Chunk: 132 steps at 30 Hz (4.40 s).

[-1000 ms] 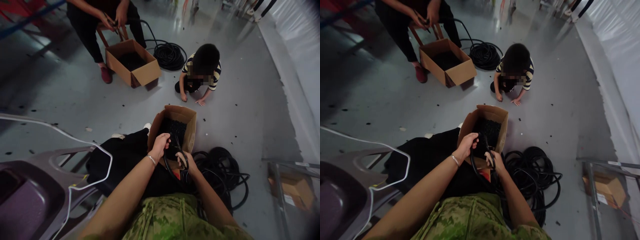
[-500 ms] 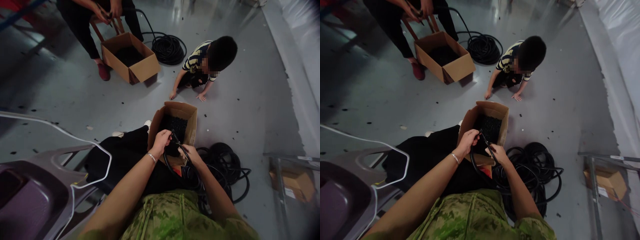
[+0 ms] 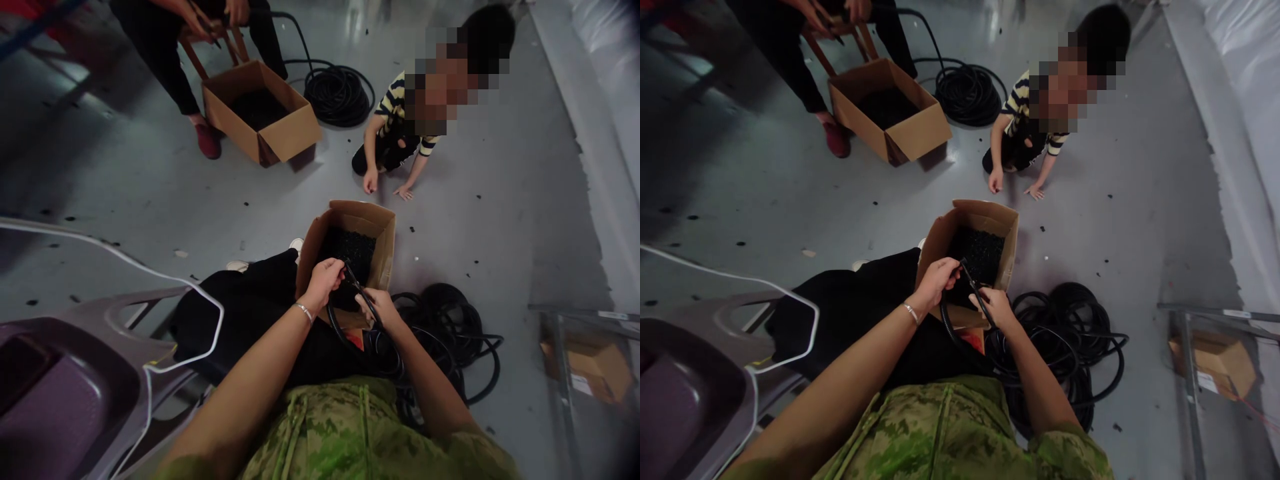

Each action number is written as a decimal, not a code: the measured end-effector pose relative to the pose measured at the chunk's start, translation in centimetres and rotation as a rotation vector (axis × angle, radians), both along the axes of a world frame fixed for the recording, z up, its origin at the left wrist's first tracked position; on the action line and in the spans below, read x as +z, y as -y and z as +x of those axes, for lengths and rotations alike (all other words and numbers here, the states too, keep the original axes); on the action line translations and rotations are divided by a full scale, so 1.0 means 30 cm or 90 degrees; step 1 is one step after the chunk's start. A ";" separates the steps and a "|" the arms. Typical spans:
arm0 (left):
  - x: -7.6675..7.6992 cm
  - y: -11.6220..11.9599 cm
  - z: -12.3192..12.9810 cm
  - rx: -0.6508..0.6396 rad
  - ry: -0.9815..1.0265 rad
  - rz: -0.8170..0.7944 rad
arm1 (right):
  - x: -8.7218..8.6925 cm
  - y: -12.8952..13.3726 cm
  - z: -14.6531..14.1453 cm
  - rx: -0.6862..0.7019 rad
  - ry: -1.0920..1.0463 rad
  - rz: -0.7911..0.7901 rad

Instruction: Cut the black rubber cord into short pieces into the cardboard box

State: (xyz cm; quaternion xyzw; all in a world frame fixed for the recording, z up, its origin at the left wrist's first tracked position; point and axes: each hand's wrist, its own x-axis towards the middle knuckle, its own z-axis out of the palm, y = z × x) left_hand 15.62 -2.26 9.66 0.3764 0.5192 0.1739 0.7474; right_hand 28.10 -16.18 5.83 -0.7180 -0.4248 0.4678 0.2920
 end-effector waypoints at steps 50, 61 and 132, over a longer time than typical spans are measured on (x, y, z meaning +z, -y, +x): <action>0.011 0.019 -0.003 -0.011 -0.066 -0.054 | -0.076 -0.037 -0.066 -0.155 -0.375 -0.072; -0.001 0.019 0.001 -0.037 -0.104 -0.040 | -0.066 -0.036 -0.052 -0.127 -0.217 -0.064; -0.018 0.027 0.005 -0.090 0.049 0.041 | 0.009 0.052 0.021 -0.094 -0.230 -0.041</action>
